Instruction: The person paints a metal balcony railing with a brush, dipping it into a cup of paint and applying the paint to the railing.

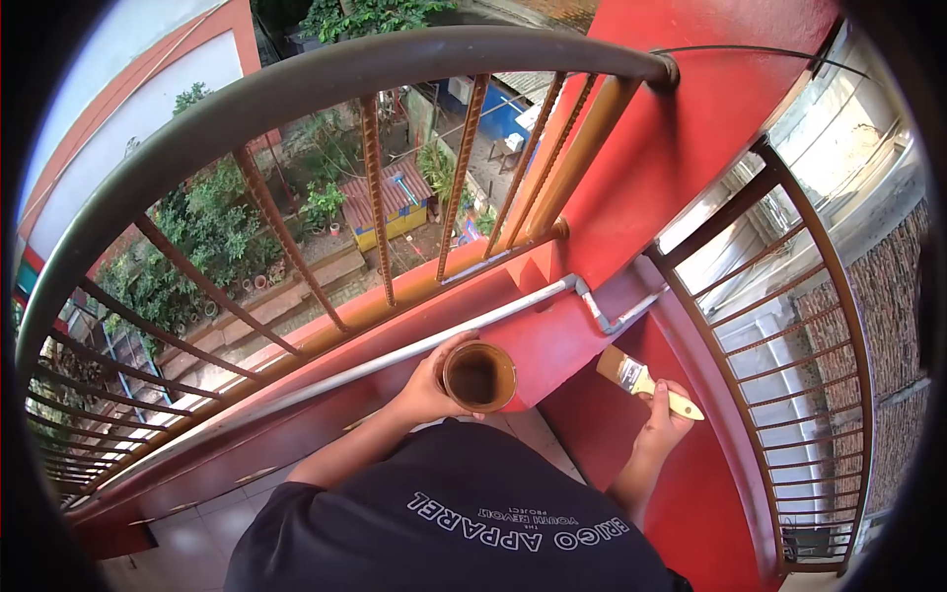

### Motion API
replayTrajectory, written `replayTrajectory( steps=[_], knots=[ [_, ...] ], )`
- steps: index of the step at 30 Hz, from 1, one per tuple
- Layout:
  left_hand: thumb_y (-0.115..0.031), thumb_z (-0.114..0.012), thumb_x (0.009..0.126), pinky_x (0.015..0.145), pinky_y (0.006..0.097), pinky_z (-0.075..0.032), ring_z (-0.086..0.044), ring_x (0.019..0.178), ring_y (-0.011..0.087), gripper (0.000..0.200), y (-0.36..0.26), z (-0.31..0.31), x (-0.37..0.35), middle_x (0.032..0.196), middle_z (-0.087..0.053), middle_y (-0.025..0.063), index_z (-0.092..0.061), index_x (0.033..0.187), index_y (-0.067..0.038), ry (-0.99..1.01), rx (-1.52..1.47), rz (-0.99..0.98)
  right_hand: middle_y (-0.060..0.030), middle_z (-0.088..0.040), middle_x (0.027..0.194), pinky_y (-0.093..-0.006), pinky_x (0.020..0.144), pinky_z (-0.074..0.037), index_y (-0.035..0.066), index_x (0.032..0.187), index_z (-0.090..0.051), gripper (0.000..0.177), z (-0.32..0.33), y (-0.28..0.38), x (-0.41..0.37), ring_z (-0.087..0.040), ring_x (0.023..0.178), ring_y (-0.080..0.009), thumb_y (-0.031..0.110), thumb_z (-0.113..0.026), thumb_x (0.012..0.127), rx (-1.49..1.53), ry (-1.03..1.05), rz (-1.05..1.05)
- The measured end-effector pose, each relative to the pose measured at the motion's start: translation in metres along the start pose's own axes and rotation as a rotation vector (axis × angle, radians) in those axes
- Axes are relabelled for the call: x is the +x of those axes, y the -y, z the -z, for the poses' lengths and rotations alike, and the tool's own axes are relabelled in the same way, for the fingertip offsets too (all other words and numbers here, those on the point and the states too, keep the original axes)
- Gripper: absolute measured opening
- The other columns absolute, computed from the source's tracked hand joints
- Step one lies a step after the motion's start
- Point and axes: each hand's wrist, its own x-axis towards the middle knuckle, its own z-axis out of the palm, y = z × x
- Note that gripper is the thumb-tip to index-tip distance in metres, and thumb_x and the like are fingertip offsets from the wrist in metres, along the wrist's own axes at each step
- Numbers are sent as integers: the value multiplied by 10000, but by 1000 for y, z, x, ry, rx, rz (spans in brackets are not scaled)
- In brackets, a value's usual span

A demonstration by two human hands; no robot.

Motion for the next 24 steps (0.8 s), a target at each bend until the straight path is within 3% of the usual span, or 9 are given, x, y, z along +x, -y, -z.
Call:
replayTrajectory(
  steps=[1, 4, 9, 20, 22, 24],
  knots=[
    [-118, -989, 563, 1114, 360, -406, -511, 1302, 170, 1108, -1, -2, 0, 1402, -546, 72, -388, 1491, -34, -50, -99, -14, -126, -653, 939, -277, 679, -595, -73, 1000, -641, 94, -2, 0, -2, -676, 779, -186, -3, -644, 938, 3, 16, 7],
    [-120, -994, 553, 1105, 359, -414, -525, 1281, 167, 1057, -3, 8, -1, 1373, -572, 70, -447, 1452, -28, 46, -33, 43, -124, -652, 928, -280, 678, -594, -75, 994, -637, 93, -12, 4, -5, -674, 768, -185, -3, -647, 935, -2, 48, 0],
    [-156, -1009, 528, 1095, 375, -418, -543, 1250, 179, 1009, -8, 15, 2, 1315, -595, 70, -491, 1383, -22, -14, -85, 1, -108, -638, 882, -285, 679, -575, -81, 953, -636, 55, -31, 18, -9, -658, 716, -176, -39, -636, 918, 3, 63, 23],
    [-314, -1015, 528, 1134, 406, -379, -493, 1337, 243, 1199, -8, 9, 28, 1389, -523, 139, -311, 1455, -26, 67, 99, -54, -112, -640, 878, -274, 661, -547, -64, 948, -643, 58, -38, 60, -15, -658, 710, -167, -29, -664, 906, -108, 150, 161],
    [-316, -1008, 536, 1109, 405, -411, -552, 1294, 277, 1270, -13, 4, 36, 1356, -570, 169, -247, 1511, -29, 56, 199, -164, -138, -652, 863, -301, 644, -577, -66, 960, -636, 91, -42, 81, -4, -659, 701, -196, 11, -651, 914, -170, 164, 241],
    [-305, -999, 544, 1055, 403, -460, -616, 1215, 321, 1309, -38, -3, 38, 1284, -624, 199, -200, 1550, -53, 50, 189, -93, -130, -613, 903, -321, 649, -593, -72, 991, -611, 107, -46, 101, 7, -655, 758, -203, 10, -618, 924, -78, 206, 239]
  ],
)
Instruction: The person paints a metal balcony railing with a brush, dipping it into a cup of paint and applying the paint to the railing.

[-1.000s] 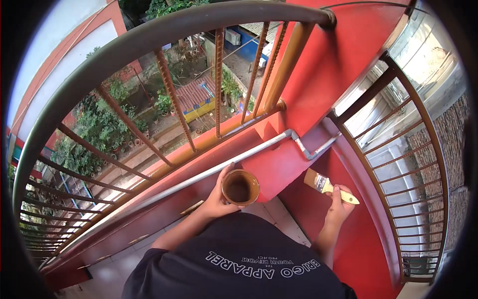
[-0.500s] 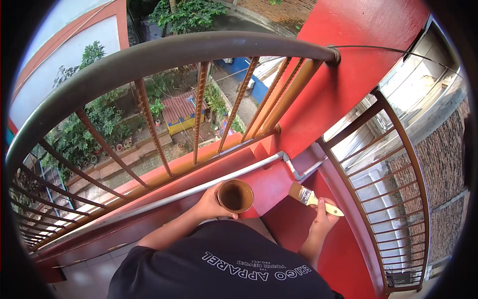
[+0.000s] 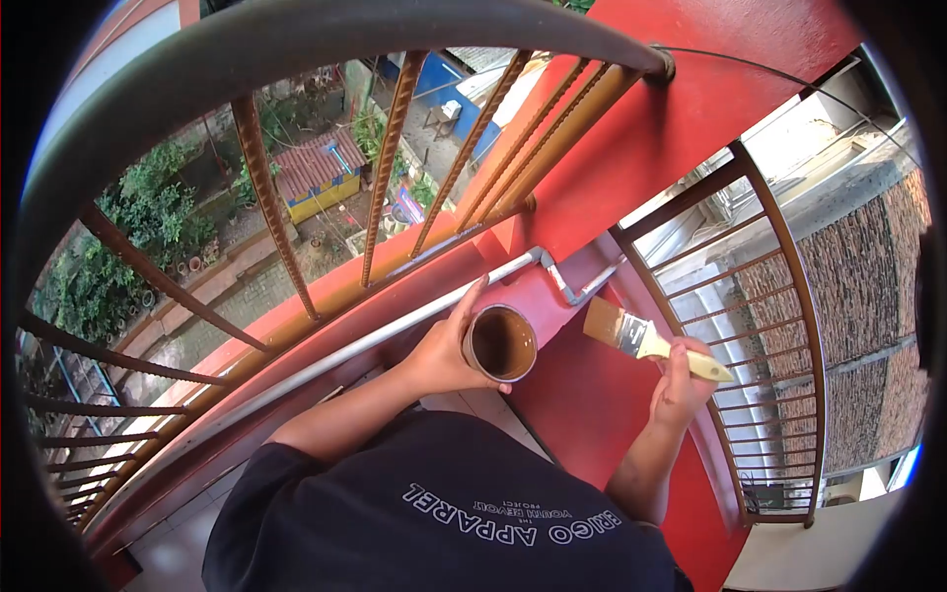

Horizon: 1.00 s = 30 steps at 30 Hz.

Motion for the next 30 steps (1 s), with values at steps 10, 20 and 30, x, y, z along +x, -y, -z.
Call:
replayTrajectory(
  steps=[10, 20, 30],
  knots=[
    [-365, -973, 524, 991, 442, -480, -599, 1157, 330, 945, -11, -10, -2, 1230, -628, 101, -515, 1317, -132, -138, 245, -69, -71, -676, 753, -256, 599, -467, -11, 822, -685, 62, -104, 62, 20, -617, 651, -126, -22, -742, 799, -296, 596, 183],
    [-382, -963, 542, 975, 434, -499, -605, 1152, 325, 939, -15, -4, -19, 1234, -630, 105, -512, 1324, -127, -219, 343, 35, -100, -685, 728, -283, 580, -496, 2, 800, -689, 74, -149, 39, -1, -659, 642, -147, 1, -761, 783, -271, 745, 88],
    [-306, -925, 598, 987, 440, -500, -568, 1215, 317, 885, -17, -2, -15, 1283, -606, 77, -489, 1356, -174, -244, 386, 63, -65, -671, 756, -252, 605, -480, -25, 822, -677, 40, -114, 42, 24, -625, 685, -104, -34, -713, 838, -293, 648, 22]
  ],
)
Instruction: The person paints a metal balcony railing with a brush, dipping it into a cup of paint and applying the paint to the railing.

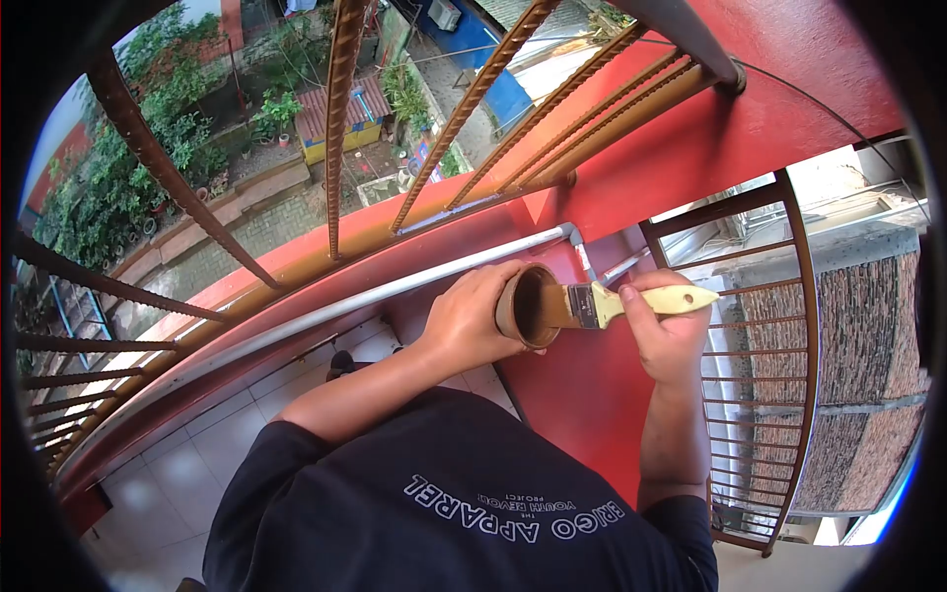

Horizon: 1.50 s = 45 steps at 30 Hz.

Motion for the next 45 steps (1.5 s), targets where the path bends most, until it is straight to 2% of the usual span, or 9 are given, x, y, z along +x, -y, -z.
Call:
replayTrajectory(
  steps=[9, 17, 24, 28, 33, 36, 40, 43, 45],
  knots=[
    [-335, -919, 611, 981, 443, -503, -576, 1212, 315, 876, -15, -1, 6, 1289, -611, 79, -491, 1359, -183, -49, 46, 24, -71, -671, 783, -256, 609, -533, -33, 891, -662, 44, 28, -13, -7, -663, 668, -147, -13, -698, 874, 123, -173, -74],
    [-323, -967, 567, 979, 401, -508, -629, 1169, 291, 893, -26, 7, 9, 1229, -659, 112, -547, 1318, -82, -128, -45, 2, -116, -689, 823, -326, 648, -597, 8, 1015, -628, 152, 62, -91, 7, -689, 675, -192, 128, -683, 938, 944, -865, -115],
    [-235, -1000, 521, 905, 369, -549, -686, 1047, 227, 886, -12, 11, -20, 1145, -698, 101, -570, 1270, -40, -218, -52, 38, -108, -708, 898, -273, 754, -584, -58, 1016, -682, 155, 99, -96, 129, -697, 798, -154, 55, -716, 915, 685, -1067, 347],
    [7, -954, 550, 890, 360, -579, -665, 1044, 204, 865, -16, 20, -36, 1180, -649, 98, -491, 1281, -21, -231, -73, 156, -103, -728, 816, -322, 695, -539, -14, 868, -728, 89, 132, -83, 201, -699, 735, -217, 54, -775, 835, -177, -1243, 658],
    [-52, -986, 526, 872, 356, -584, -675, 1027, 205, 895, -8, 25, -47, 1154, -664, 97, -501, 1278, -33, -356, -66, 68, -111, -723, 807, -354, 665, -542, 24, 860, -737, 66, 100, -132, 205, -691, 710, -264, 56, -776, 818, -114, -1140, 540],
    [-64, -991, 517, 878, 352, -578, -672, 1036, 193, 886, -44, 23, -43, 1148, -671, 94, -516, 1264, -29, -378, -250, 255, -108, -725, 809, -355, 652, -544, 26, 867, -737, 64, 94, -130, 201, -690, 704, -260, 53, -774, 822, -76, -1174, 590],
    [-40, -976, 533, 882, 351, -572, -671, 1036, 192, 831, -44, 15, -40, 1143, -675, 91, -537, 1238, -32, -322, -168, 283, -112, -720, 802, -346, 622, -539, 28, 870, -722, 72, 121, -100, 225, -681, 687, -261, 56, -772, 825, -111, -1293, 678],
    [-4, -897, 649, 770, 328, -588, -695, 957, 180, 684, -34, 8, -41, 1108, -682, 103, -528, 1225, -10, -303, 101, 69, -116, -697, 759, -353, 622, -543, 35, 854, -715, 71, 99, -125, 229, -681, 677, -276, 59, -771, 819, -93, -1207, 602],
    [-48, -951, 571, 825, 337, -576, -686, 980, 183, 780, -44, 8, -37, 1119, -680, 95, -536, 1231, -22, -314, -1, 214, -113, -702, 765, -355, 622, -543, 36, 857, -717, 67, 84, -143, 218, -685, 684, -276, 55, -769, 819, -109, -1169, 571]
  ],
)
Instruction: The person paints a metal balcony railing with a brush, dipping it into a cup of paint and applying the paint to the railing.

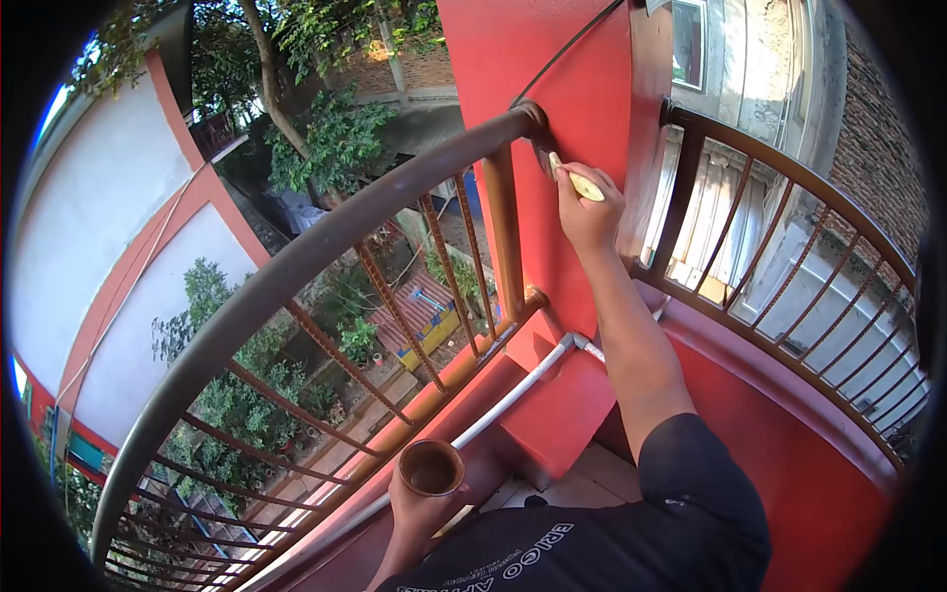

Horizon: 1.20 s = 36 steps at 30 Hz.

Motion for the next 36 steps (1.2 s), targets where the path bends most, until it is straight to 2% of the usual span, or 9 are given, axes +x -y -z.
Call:
replayTrajectory(
  steps=[1, 4, 7, 10, 20, 26, 29, 34, 36],
  knots=[
    [-71, -978, 532, 852, 341, -570, -682, 992, 185, 828, -4, 0, 0, 1124, -679, 91, -540, 1234, -29, -1, -39, 81, -112, -705, 769, -356, 622, -544, 37, 859, -719, 65, 4, -1, -8, -687, 688, -276, 53, -768, 819, -8, 23, -11],
    [-106, -988, 527, 847, 340, -567, -681, 989, 181, 841, 41, 3, 10, 1118, -681, 89, -541, 1236, -31, -2, -100, 43, -114, -716, 787, -348, 613, -540, 27, 871, -718, 66, 2, 18, 21, -682, 692, -267, 25, -761, 820, 45, -117, 39],
    [-106, -988, 533, 865, 342, -564, -675, 1003, 183, 847, 29, 1, 10, 1115, -680, 87, -536, 1245, -32, 8, 36, 24, -114, -713, 783, -345, 606, -537, 19, 864, -707, 70, -15, 19, 46, -676, 678, -264, 23, -763, 822, 77, -161, 52],
    [-119, -996, 529, 873, 338, -564, -681, 985, 186, 852, 15, -5, 6, 1103, -685, 82, -540, 1243, -29, -30, -60, 20, -114, -698, 764, -350, 589, -532, 30, 882, -702, 88, -27, 2, 23, -665, 652, -271, 21, -763, 820, 72, -158, 42],
    [-109, -991, 523, 895, 350, -555, -661, 1044, 185, 864, 41, 7, 10, 1160, -666, 86, -537, 1253, -35, -53, 53, -37, -114, -682, 748, -353, 556, -518, 29, 882, -697, 97, -17, -5, -21, -651, 640, -266, 19, -762, 810, 59, -112, -52],
    [-124, -983, 546, 893, 345, -548, -664, 1037, 181, 816, 31, 6, 4, 1135, -678, 84, -554, 1234, -33, -74, 28, -31, -110, -695, 764, -371, 581, -534, 39, 863, -709, 84, -17, -6, -18, -671, 676, -289, 53, -765, 803, 49, -78, -98],
    [-102, -974, 557, 884, 341, -555, -669, 1027, 177, 800, 32, 4, 5, 1134, -680, 84, -554, 1234, -31, -67, -30, -1, -126, -719, 797, -343, 656, -546, 7, 871, -722, 100, -18, 3, 15, -702, 716, -258, 61, -784, 814, 49, -102, -102],
    [-86, -971, 562, 868, 339, -565, -677, 1002, 174, 797, 29, 5, 1, 1140, -680, 87, -550, 1237, -33, -56, 45, -56, -95, -704, 764, -323, 579, -524, 28, 871, -712, 87, -9, 18, 24, -655, 641, -231, 7, -770, 810, 81, -257, -3],
    [-95, -976, 556, 873, 341, -563, -675, 1010, 176, 811, 24, 5, -1, 1138, -680, 86, -547, 1241, -36, -54, 30, 19, -95, -700, 757, -324, 566, -519, 25, 877, -707, 87, -16, 14, 14, -650, 630, -227, 11, -767, 816, 73, -256, 1]
  ],
)
